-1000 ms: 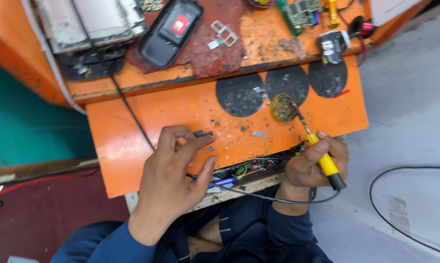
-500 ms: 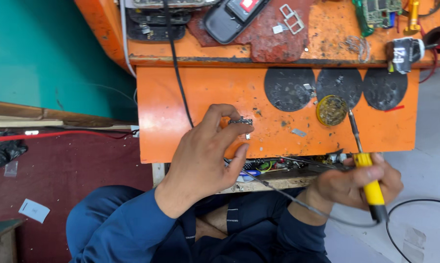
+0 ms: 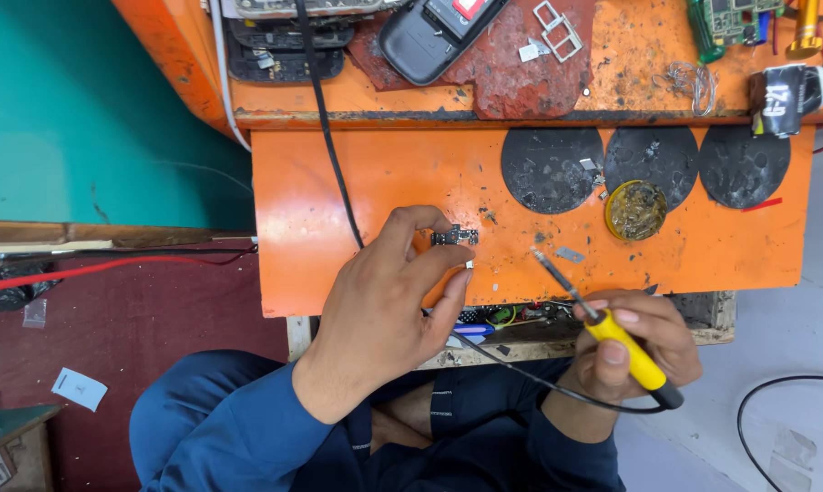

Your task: The person solders components onto a small circuit board using a soldering iron and wire.

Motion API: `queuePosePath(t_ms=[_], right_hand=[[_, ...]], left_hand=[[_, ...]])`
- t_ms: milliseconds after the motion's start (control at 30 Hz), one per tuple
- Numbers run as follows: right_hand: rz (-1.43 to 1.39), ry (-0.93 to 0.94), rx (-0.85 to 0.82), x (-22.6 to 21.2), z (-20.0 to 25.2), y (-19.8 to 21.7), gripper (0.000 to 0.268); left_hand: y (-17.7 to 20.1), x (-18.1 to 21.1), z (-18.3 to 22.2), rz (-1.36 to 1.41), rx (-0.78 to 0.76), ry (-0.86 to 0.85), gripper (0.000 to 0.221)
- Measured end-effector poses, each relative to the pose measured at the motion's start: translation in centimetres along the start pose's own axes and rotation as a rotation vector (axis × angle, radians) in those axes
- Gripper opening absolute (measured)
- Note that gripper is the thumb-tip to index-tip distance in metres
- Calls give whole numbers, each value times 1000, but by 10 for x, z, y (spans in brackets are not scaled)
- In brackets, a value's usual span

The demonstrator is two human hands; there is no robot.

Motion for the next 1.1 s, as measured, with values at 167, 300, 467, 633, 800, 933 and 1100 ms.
queuePosePath(t_ms=[167, 300, 467, 633, 800, 933, 1100], right_hand=[[200, 126, -177, -3, -8, 1, 34], [178, 153, -210, -5, -15, -3, 32], [237, 182, -244, -10, -18, -8, 32], [280, 184, -262, -15, -18, -10, 33], [308, 192, -269, -14, -17, -11, 33], [313, 206, -283, -14, -17, -11, 31], [309, 211, -290, -14, -19, -13, 30]], left_hand=[[0, 0, -3, -1, -18, 19, 16], [-1, 0, -4, 12, -25, 51, 14], [-1, 1, -4, 0, -19, 29, 14], [-2, 0, -3, 5, -18, 25, 15], [-2, 1, -3, 1, -14, 26, 14], [-2, 0, -3, -4, -17, 16, 14], [-2, 0, -2, -11, -9, 11, 14]])
Point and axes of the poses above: each hand's wrist, its own z-axis away from the middle knuckle, its own y-axis out of the back of the hand, x = y × z, the point moved 2 cm from there along -z, towards the middle knuckle, and after that the axes turned 15 degrees about z, right-handed, at the moved point
